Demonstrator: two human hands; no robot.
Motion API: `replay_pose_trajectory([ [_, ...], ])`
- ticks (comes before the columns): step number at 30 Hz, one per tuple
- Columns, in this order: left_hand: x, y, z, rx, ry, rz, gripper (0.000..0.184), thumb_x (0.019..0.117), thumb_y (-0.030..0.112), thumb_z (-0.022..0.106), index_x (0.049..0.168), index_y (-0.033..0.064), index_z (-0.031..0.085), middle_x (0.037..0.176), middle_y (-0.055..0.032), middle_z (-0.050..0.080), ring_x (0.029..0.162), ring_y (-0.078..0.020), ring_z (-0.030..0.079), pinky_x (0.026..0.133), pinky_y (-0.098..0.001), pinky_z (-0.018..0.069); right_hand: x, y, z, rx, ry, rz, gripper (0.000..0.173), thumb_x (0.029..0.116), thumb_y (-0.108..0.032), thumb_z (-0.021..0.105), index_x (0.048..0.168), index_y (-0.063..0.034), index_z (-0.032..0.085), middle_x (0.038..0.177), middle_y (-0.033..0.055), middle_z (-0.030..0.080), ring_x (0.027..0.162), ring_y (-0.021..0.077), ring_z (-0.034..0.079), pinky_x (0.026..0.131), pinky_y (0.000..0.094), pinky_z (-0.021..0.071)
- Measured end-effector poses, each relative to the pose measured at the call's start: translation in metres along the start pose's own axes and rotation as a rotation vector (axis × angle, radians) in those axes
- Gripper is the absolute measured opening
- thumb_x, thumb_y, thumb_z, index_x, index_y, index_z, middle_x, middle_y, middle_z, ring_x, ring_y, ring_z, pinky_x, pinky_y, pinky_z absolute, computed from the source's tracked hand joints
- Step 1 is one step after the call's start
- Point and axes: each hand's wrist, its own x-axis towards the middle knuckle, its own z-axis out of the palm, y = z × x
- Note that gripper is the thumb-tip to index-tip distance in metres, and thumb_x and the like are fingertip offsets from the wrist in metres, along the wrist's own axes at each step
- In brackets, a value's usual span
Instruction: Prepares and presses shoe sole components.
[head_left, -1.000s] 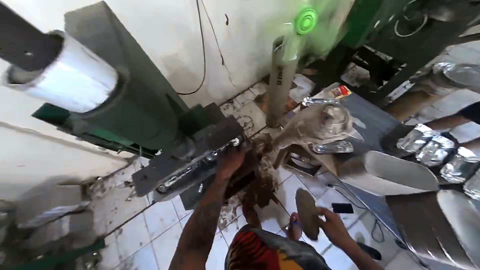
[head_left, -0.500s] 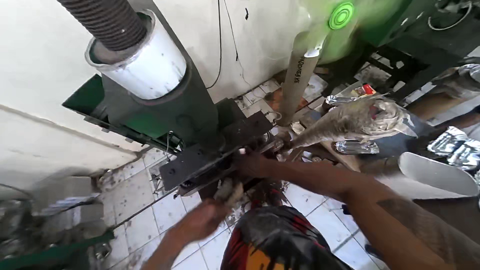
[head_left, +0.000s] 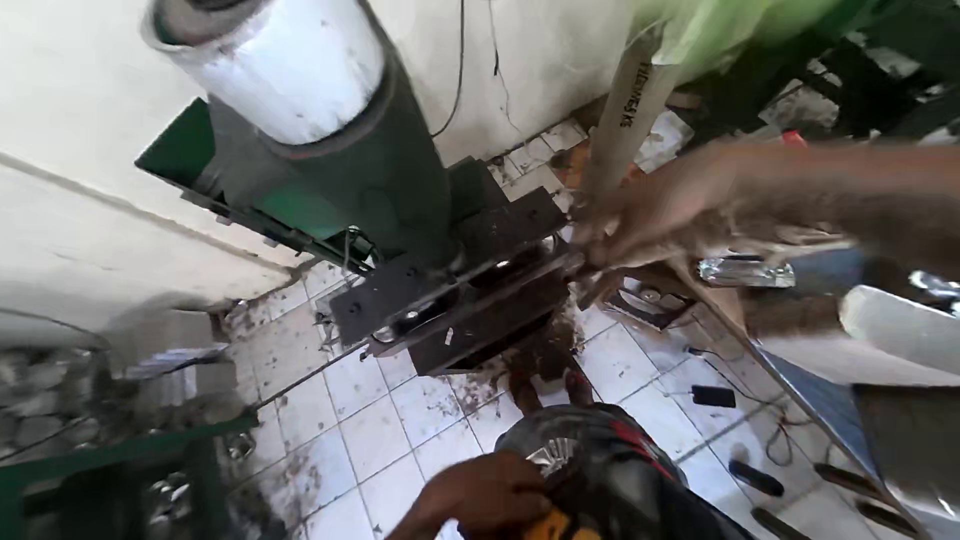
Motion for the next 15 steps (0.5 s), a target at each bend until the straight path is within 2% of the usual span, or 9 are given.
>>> replay_pose_trajectory([
  [2, 0.034, -0.016, 0.001, -0.163, -0.155, 0.113, 0.034, 0.0987, 0.034, 0.057, 0.098, 0.0009, 0.068, 0.083, -0.0051, 0.065, 0.075, -0.0121, 0.06, 0.071, -0.0355, 0.0526, -0.015, 0.075, -0.029, 0.172, 0.178, -0.014, 0.034, 0.1032, -0.021, 0.061, 0.132, -0.0023, 0.059, 0.114, 0.0185, 0.068, 0.103, 0.0294, 0.067, 0.092, 0.0537, 0.0537],
  [4, 0.072, -0.009, 0.009, -0.235, -0.232, 0.14, 0.029, 0.0959, 0.03, 0.061, 0.094, 0.002, 0.067, 0.079, -0.0012, 0.063, 0.07, -0.007, 0.058, 0.066, -0.0294, 0.051, -0.074, 0.096, -0.003, 0.303, 0.355, -0.039, 0.041, 0.1031, -0.027, 0.06, 0.134, 0.0007, 0.057, 0.11, 0.0185, 0.068, 0.092, 0.0241, 0.068, 0.078, 0.0437, 0.0576],
  [5, 0.091, 0.0, 0.012, -0.231, -0.239, 0.143, 0.025, 0.0957, 0.027, 0.061, 0.093, 0.0026, 0.067, 0.079, -0.0004, 0.063, 0.069, -0.0057, 0.058, 0.065, -0.0276, 0.0512, -0.12, 0.067, 0.026, 0.373, 0.436, 0.138, 0.047, 0.1019, -0.023, 0.062, 0.143, -0.0023, 0.053, 0.119, 0.0201, 0.067, 0.097, 0.0272, 0.069, 0.081, 0.0439, 0.0591],
  [6, 0.109, 0.01, 0.01, -0.224, -0.234, 0.154, 0.022, 0.097, 0.022, 0.062, 0.094, 0.0015, 0.069, 0.085, -0.0013, 0.064, 0.075, -0.0058, 0.058, 0.072, -0.0275, 0.051, -0.153, 0.019, 0.048, 0.491, 0.418, 0.525, 0.048, 0.0997, -0.017, 0.065, 0.145, -0.0196, 0.05, 0.131, 0.0096, 0.063, 0.111, 0.0248, 0.065, 0.096, 0.0438, 0.0532],
  [7, 0.128, 0.02, 0.005, -0.216, -0.206, 0.17, 0.02, 0.0974, 0.018, 0.063, 0.096, 0.0, 0.071, 0.093, -0.0031, 0.065, 0.084, -0.0069, 0.059, 0.08, -0.0283, 0.0517, -0.175, 0.032, 0.095, 0.506, 0.507, 0.45, 0.052, 0.0933, -0.014, 0.073, 0.142, -0.0151, 0.054, 0.127, 0.0144, 0.065, 0.105, 0.0294, 0.066, 0.09, 0.0478, 0.0548],
  [8, 0.15, 0.03, -0.002, -0.184, -0.138, 0.166, 0.017, 0.0964, 0.017, 0.065, 0.096, 0.0008, 0.072, 0.097, -0.0036, 0.065, 0.086, -0.0071, 0.06, 0.082, -0.0278, 0.0523, -0.184, 0.076, 0.146, 0.479, 0.501, 0.266, 0.06, 0.0885, -0.019, 0.08, 0.142, -0.0075, 0.055, 0.127, 0.0211, 0.064, 0.107, 0.0356, 0.066, 0.09, 0.0554, 0.0548],
  [10, 0.203, 0.06, -0.024, 0.026, 0.017, 0.101, 0.021, 0.0961, 0.016, 0.065, 0.108, -0.0006, 0.071, 0.105, -0.0112, 0.066, 0.093, -0.0154, 0.064, 0.086, -0.0346, 0.0553, -0.19, 0.169, 0.255, 0.381, 0.359, 0.184, 0.085, 0.0829, -0.044, 0.082, 0.15, -0.0056, 0.047, 0.144, 0.0251, 0.053, 0.129, 0.0438, 0.054, 0.103, 0.0665, 0.046],
  [13, 0.306, 0.127, -0.061, 0.471, 0.063, -0.087, 0.038, 0.1061, 0.023, 0.053, 0.137, 0.0008, 0.058, 0.134, -0.0226, 0.059, 0.119, -0.0325, 0.061, 0.104, -0.0511, 0.0489, -0.203, 0.216, 0.389, 0.457, 0.231, 0.565, 0.097, 0.0814, -0.049, 0.082, 0.158, -0.0094, 0.037, 0.159, 0.0215, 0.04, 0.145, 0.044, 0.039, 0.115, 0.0677, 0.0324],
  [15, 0.379, 0.157, -0.08, 0.706, 0.05, -0.082, 0.039, 0.1078, 0.027, 0.051, 0.134, -0.0004, 0.06, 0.131, -0.0246, 0.06, 0.119, -0.0367, 0.062, 0.103, -0.0547, 0.0487, -0.197, 0.237, 0.468, 0.477, 0.254, 0.769, 0.097, 0.0827, -0.057, 0.076, 0.158, -0.0107, 0.037, 0.162, 0.0169, 0.038, 0.149, 0.0376, 0.036, 0.122, 0.0608, 0.026],
])
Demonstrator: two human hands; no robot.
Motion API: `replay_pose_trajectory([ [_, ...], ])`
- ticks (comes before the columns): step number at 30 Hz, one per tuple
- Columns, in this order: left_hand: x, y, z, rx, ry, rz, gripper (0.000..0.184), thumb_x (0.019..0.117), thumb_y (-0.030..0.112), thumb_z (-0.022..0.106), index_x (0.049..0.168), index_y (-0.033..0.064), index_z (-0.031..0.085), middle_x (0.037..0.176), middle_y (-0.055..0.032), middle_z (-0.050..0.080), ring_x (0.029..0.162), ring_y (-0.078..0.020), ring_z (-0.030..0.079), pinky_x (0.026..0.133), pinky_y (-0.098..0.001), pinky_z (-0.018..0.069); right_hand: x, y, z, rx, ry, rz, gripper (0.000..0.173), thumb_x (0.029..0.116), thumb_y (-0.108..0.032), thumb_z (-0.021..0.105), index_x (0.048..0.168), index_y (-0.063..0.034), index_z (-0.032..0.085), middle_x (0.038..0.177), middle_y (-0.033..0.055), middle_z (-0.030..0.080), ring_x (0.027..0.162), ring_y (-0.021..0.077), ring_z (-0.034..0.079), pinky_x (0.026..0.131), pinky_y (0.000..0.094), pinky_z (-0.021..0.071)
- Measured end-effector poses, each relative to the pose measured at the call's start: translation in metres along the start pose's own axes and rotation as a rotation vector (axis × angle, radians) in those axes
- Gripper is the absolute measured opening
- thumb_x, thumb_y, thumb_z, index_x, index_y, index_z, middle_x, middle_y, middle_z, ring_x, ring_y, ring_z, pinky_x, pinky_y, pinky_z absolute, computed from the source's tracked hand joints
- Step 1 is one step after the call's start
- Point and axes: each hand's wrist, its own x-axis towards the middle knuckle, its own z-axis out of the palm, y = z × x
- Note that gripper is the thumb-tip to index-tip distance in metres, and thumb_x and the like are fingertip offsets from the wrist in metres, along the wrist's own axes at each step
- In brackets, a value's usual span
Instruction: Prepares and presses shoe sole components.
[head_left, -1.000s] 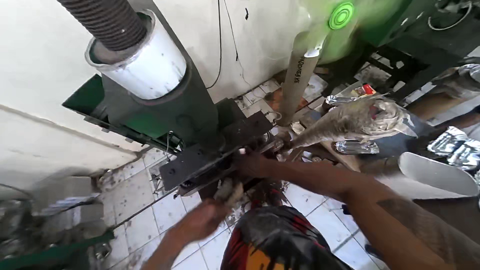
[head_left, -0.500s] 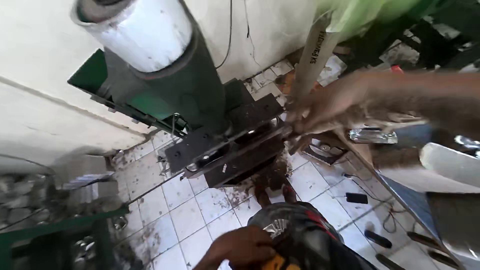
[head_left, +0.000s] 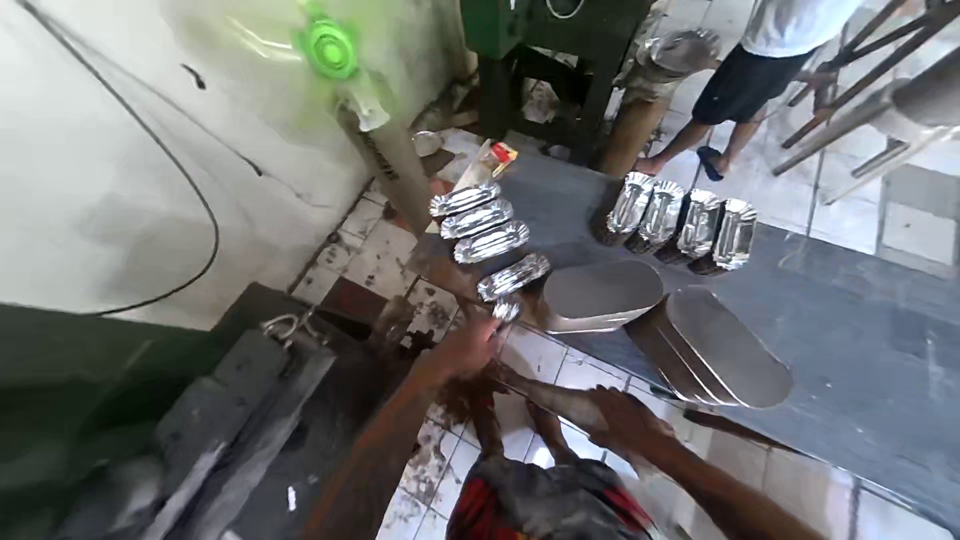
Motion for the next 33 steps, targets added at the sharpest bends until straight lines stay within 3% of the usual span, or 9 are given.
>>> replay_pose_trajectory([
  [3, 0.096, 0.011, -0.028, 0.234, -0.033, 0.097, 0.026, 0.1005, 0.024, 0.063, 0.105, -0.0005, 0.069, 0.1, -0.0202, 0.067, 0.094, -0.0351, 0.067, 0.085, -0.056, 0.0545, 0.025, 0.044, 0.049, 0.019, 0.033, 0.089, 0.097, 0.0803, -0.063, 0.074, 0.155, -0.0111, 0.042, 0.158, 0.0153, 0.045, 0.145, 0.0351, 0.043, 0.118, 0.0569, 0.035],
  [8, 0.181, 0.004, -0.042, 0.441, -0.224, 0.164, 0.032, 0.0971, 0.03, 0.068, 0.099, -0.0015, 0.069, 0.103, -0.0207, 0.066, 0.098, -0.0358, 0.066, 0.087, -0.0564, 0.0535, 0.045, 0.06, 0.049, 0.09, -0.054, 0.112, 0.095, 0.0782, -0.067, 0.074, 0.152, -0.0122, 0.048, 0.154, 0.0138, 0.049, 0.143, 0.0353, 0.045, 0.113, 0.0579, 0.0401],
  [15, 0.197, -0.019, -0.039, 0.177, -0.217, 0.364, 0.02, 0.0985, 0.011, 0.062, 0.114, -0.0008, 0.068, 0.106, -0.0194, 0.07, 0.102, -0.031, 0.068, 0.094, -0.0519, 0.0531, 0.03, 0.046, 0.035, 0.165, 0.019, 0.121, 0.091, 0.0817, -0.065, 0.072, 0.151, -0.0124, 0.048, 0.153, 0.0135, 0.05, 0.142, 0.0342, 0.046, 0.116, 0.0578, 0.0356],
  [19, 0.198, -0.035, -0.032, 0.127, -0.153, 0.366, 0.053, 0.099, 0.014, 0.064, 0.148, 0.0028, 0.047, 0.13, -0.0236, 0.064, 0.118, -0.0374, 0.064, 0.102, -0.0585, 0.0503, -0.023, 0.005, -0.015, 0.569, 0.137, 0.107, 0.055, 0.0989, -0.04, 0.064, 0.143, -0.0084, 0.059, 0.145, 0.0208, 0.057, 0.139, 0.0369, 0.05, 0.118, 0.0576, 0.0352],
  [21, 0.201, -0.04, -0.027, 0.154, -0.094, 0.313, 0.076, 0.0923, 0.022, 0.074, 0.156, 0.0051, 0.035, 0.131, -0.0264, 0.062, 0.117, -0.0419, 0.064, 0.099, -0.0637, 0.0507, -0.073, -0.025, -0.06, 0.666, 0.515, -0.072, 0.048, 0.1001, -0.038, 0.064, 0.134, -0.0039, 0.065, 0.132, 0.0188, 0.065, 0.125, 0.0288, 0.061, 0.11, 0.0465, 0.0471],
  [24, 0.177, -0.017, -0.036, 0.156, -0.04, 0.33, 0.079, 0.0898, 0.024, 0.079, 0.154, 0.0041, 0.037, 0.136, -0.0279, 0.059, 0.122, -0.0437, 0.061, 0.101, -0.0659, 0.0482, -0.099, -0.016, -0.114, 0.217, 1.166, -0.14, 0.05, 0.0977, -0.045, 0.065, 0.115, 0.0016, 0.072, 0.111, 0.0188, 0.073, 0.106, 0.0309, 0.07, 0.096, 0.0469, 0.0558],
  [27, 0.132, 0.025, -0.055, -0.021, 0.096, 0.405, 0.051, 0.1016, 0.027, 0.064, 0.145, 0.0036, 0.05, 0.127, -0.0248, 0.065, 0.114, -0.039, 0.065, 0.097, -0.063, 0.0507, -0.087, 0.035, -0.142, -0.059, 1.007, -0.032, 0.067, 0.0931, -0.064, 0.062, 0.118, -0.0014, 0.071, 0.116, 0.0151, 0.073, 0.115, 0.032, 0.067, 0.118, 0.0548, 0.0372],
  [30, 0.09, 0.105, -0.039, -0.015, 0.217, 0.379, 0.048, 0.1023, 0.031, 0.06, 0.139, 0.0006, 0.055, 0.116, -0.0253, 0.067, 0.108, -0.0383, 0.067, 0.093, -0.0615, 0.0526, -0.08, 0.055, -0.139, 0.07, 0.916, -0.116, 0.041, 0.102, -0.04, 0.058, 0.119, -0.0043, 0.07, 0.113, 0.01, 0.073, 0.115, 0.0241, 0.067, 0.123, 0.0514, 0.0321],
  [33, 0.096, 0.171, 0.0, 0.232, 0.029, 0.339, 0.05, 0.0963, 0.041, 0.068, 0.131, 0.0053, 0.061, 0.11, -0.0183, 0.07, 0.102, -0.0359, 0.069, 0.089, -0.0608, 0.0548, -0.087, 0.062, -0.146, 0.321, 0.853, -0.206, 0.039, 0.1068, -0.035, 0.049, 0.121, -0.0057, 0.071, 0.119, 0.0065, 0.073, 0.123, 0.0177, 0.064, 0.126, 0.0492, 0.026],
])
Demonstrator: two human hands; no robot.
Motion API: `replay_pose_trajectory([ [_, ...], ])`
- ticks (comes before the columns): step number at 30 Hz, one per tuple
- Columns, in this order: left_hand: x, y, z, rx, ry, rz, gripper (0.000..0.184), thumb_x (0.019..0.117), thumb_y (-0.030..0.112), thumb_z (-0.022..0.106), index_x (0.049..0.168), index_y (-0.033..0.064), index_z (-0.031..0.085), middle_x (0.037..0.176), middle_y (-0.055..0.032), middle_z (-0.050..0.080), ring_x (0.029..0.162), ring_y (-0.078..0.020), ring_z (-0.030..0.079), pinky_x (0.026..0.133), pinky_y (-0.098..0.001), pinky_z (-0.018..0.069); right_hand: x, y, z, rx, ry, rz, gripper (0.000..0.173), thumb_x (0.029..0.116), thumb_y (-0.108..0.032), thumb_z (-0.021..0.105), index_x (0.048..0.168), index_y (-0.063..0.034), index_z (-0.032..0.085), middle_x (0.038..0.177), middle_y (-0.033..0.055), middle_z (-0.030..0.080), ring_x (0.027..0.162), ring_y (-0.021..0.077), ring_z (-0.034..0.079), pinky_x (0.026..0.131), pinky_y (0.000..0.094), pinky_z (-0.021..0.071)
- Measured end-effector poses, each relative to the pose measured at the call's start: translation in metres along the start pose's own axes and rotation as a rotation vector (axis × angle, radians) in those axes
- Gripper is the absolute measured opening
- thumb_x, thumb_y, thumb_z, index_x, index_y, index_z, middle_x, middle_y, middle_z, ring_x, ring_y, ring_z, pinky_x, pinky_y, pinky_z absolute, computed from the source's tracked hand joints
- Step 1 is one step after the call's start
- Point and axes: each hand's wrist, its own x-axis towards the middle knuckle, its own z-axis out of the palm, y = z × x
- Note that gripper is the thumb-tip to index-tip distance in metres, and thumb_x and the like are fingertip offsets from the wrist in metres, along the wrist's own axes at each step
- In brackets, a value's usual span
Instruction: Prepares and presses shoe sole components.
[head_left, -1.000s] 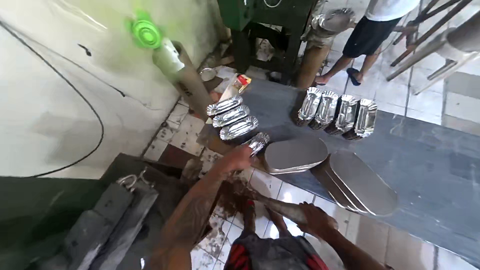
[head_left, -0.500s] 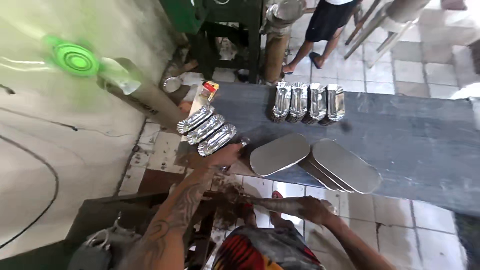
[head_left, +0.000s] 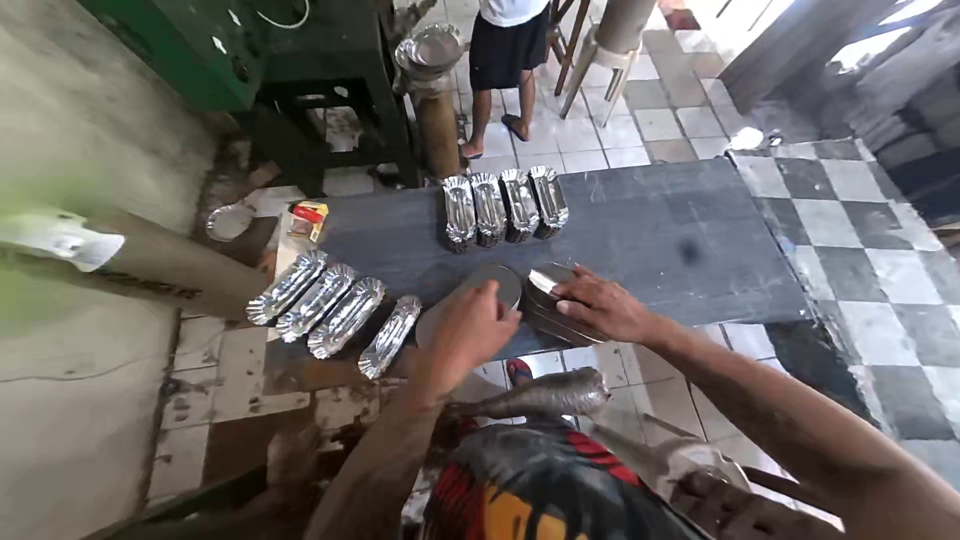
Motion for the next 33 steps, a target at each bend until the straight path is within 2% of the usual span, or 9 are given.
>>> replay_pose_trajectory([
  [2, 0.027, -0.004, 0.012, 0.032, -0.153, 0.059, 0.038, 0.091, 0.034, 0.075, 0.118, 0.0093, 0.064, 0.095, -0.0131, 0.07, 0.088, -0.0323, 0.069, 0.077, -0.058, 0.0561, 0.002, 0.003, -0.006, 0.072, -0.047, 0.025, 0.041, 0.1079, -0.037, 0.046, 0.123, -0.0076, 0.071, 0.123, 0.0047, 0.072, 0.127, 0.0158, 0.061, 0.128, 0.0489, 0.0224],
  [4, 0.045, -0.025, 0.002, -0.132, -0.302, 0.155, 0.036, 0.0907, 0.024, 0.078, 0.121, 0.0095, 0.066, 0.094, -0.0116, 0.07, 0.079, -0.0256, 0.068, 0.072, -0.0489, 0.0579, 0.004, 0.007, -0.01, 0.11, -0.069, 0.028, 0.043, 0.1083, -0.037, 0.045, 0.124, -0.0075, 0.071, 0.125, 0.0053, 0.071, 0.129, 0.0162, 0.06, 0.128, 0.0493, 0.0211],
  [11, 0.068, -0.036, -0.023, -0.387, -0.641, 0.195, 0.041, 0.0961, 0.012, 0.071, 0.135, 0.0038, 0.058, 0.106, -0.01, 0.072, 0.09, -0.015, 0.07, 0.084, -0.0345, 0.0586, 0.003, 0.01, -0.011, 0.176, -0.033, 0.022, 0.042, 0.1073, -0.038, 0.047, 0.121, -0.0084, 0.072, 0.117, 0.0027, 0.073, 0.123, 0.013, 0.062, 0.128, 0.0486, 0.0216],
  [15, 0.052, -0.027, -0.015, -0.271, -0.46, 0.147, 0.051, 0.0883, 0.013, 0.08, 0.135, 0.0097, 0.059, 0.101, -0.0134, 0.07, 0.081, -0.0225, 0.067, 0.074, -0.0427, 0.0576, 0.002, 0.003, -0.002, 0.153, 0.067, 0.016, 0.027, 0.0969, -0.029, 0.069, 0.108, -0.0042, 0.074, 0.096, 0.0018, 0.073, 0.102, 0.0108, 0.068, 0.125, 0.0473, 0.0293],
  [22, 0.046, -0.074, 0.005, -0.393, -0.256, 0.392, 0.062, 0.086, 0.008, 0.077, 0.143, 0.0129, 0.052, 0.116, -0.012, 0.071, 0.093, -0.0236, 0.072, 0.08, -0.0438, 0.0623, -0.006, -0.005, 0.01, 0.007, 0.155, 0.01, 0.032, 0.0823, -0.011, 0.067, 0.112, 0.0001, 0.072, 0.109, 0.0117, 0.073, 0.116, 0.0262, 0.066, 0.123, 0.0481, 0.0323],
  [26, -0.03, -0.019, -0.016, -0.077, 0.023, 0.282, 0.042, 0.1019, 0.014, 0.052, 0.143, 0.0075, 0.053, 0.11, -0.02, 0.07, 0.095, -0.0347, 0.07, 0.081, -0.0568, 0.0574, -0.017, -0.045, 0.015, -0.398, 0.309, -0.051, 0.031, 0.0902, -0.015, 0.059, 0.116, -0.0014, 0.071, 0.115, 0.0174, 0.071, 0.112, 0.037, 0.067, 0.096, 0.0546, 0.0542],
  [28, -0.063, -0.012, -0.022, -0.379, 0.18, 0.34, 0.04, 0.0959, 0.007, 0.044, 0.131, 0.0053, 0.063, 0.107, -0.0124, 0.07, 0.094, -0.0214, 0.069, 0.081, -0.0447, 0.0573, -0.019, -0.09, 0.015, -0.119, 0.453, -0.02, 0.032, 0.0942, -0.007, 0.051, 0.119, 0.004, 0.068, 0.118, 0.0181, 0.069, 0.11, 0.0308, 0.065, 0.094, 0.0482, 0.0521],
  [30, -0.089, -0.02, -0.008, -0.96, 0.245, 0.287, 0.037, 0.0883, 0.007, 0.039, 0.113, 0.0104, 0.066, 0.1, -0.0001, 0.072, 0.088, -0.0075, 0.07, 0.076, -0.0326, 0.061, -0.019, -0.134, 0.031, 0.493, 0.478, 0.111, 0.031, 0.103, -0.007, 0.042, 0.127, -0.0003, 0.06, 0.112, 0.0056, 0.068, 0.099, 0.0112, 0.067, 0.088, 0.0308, 0.0575],
  [33, -0.109, -0.03, 0.029, -1.451, 0.238, -0.028, 0.028, 0.0887, 0.006, 0.04, 0.109, 0.0117, 0.058, 0.092, -0.0001, 0.07, 0.083, -0.0105, 0.07, 0.072, -0.0347, 0.061, -0.007, -0.172, 0.077, 1.182, 0.396, 0.349, 0.03, 0.1041, -0.012, 0.038, 0.124, -0.0096, 0.06, 0.09, 0.0031, 0.072, 0.077, 0.0131, 0.071, 0.07, 0.0356, 0.0624],
])
